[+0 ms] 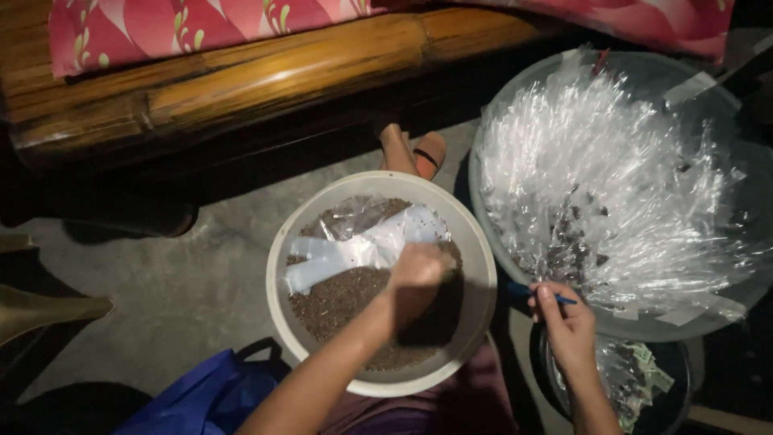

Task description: Manually filling small plastic bags with granular food material from a large bucket

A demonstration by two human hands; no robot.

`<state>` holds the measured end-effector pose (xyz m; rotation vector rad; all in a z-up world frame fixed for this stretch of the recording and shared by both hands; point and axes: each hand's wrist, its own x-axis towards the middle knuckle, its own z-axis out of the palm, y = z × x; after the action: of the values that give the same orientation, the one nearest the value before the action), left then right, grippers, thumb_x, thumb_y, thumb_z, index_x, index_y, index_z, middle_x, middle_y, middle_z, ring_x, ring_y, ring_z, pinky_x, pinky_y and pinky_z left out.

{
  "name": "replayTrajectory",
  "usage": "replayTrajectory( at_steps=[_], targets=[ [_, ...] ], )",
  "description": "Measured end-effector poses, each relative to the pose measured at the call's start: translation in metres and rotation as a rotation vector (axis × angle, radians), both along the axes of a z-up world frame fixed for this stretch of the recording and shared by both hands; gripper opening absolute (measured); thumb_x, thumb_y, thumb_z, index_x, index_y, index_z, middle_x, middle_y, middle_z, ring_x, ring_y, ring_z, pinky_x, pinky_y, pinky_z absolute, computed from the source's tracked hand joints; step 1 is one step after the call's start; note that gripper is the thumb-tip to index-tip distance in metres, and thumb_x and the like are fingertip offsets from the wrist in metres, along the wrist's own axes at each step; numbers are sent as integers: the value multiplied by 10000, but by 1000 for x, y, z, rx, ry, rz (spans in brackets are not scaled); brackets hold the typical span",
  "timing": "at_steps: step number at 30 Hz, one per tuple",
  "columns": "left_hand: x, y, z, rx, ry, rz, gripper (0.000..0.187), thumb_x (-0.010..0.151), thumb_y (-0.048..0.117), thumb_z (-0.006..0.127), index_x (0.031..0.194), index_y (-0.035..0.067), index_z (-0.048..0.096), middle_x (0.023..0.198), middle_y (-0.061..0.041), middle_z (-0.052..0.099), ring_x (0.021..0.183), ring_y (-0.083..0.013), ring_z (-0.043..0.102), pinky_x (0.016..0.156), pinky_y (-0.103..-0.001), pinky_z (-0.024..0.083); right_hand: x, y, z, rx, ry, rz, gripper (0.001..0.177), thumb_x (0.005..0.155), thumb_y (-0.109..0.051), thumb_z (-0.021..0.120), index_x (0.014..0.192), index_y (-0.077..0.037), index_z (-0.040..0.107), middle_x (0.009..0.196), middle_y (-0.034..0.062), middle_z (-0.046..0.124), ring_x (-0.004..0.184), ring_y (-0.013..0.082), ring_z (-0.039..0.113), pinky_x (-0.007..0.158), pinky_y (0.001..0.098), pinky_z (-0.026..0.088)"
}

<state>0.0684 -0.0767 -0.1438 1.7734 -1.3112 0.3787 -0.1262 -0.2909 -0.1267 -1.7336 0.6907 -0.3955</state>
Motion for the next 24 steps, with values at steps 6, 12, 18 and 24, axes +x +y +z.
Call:
replayTrajectory(
  at_steps=[6,12,18,24],
  targets=[
    [3,20,56,207,1105,273,143,853,59,723,978,103,778,1073,-81,810,945,-177,776,923,-266,638,16,19,8,91,-148,64,257,1114,-158,497,1098,14,687,793,88,642,679,139,535,662,248,457],
    [-1,60,126,73,655,341,112,791,103,802,900,80,807,830,-18,806,667,-135,682,899,-341,508,67,77,54,414,-19,161,544,964,-241,528,1442,18,550,970,146,729,770,186,648,722,309,516],
    [-30,93,174,-40,554,192,107,943,267,719,1030,271,780,1062,20,764,1025,-267,710,977,-405,489,118,162,25,-5,-710,562,161,990,38,637,1050,-76,541,1015,167,648,885,226,642,817,362,559],
    [-43,153,239,-516,843,82,247,780,-152,734,930,34,668,1024,-101,685,907,-153,650,872,-254,560,160,114,48,264,82,897,89,955,-67,648,973,-11,715,777,62,719,673,124,625,633,231,505]
  ],
)
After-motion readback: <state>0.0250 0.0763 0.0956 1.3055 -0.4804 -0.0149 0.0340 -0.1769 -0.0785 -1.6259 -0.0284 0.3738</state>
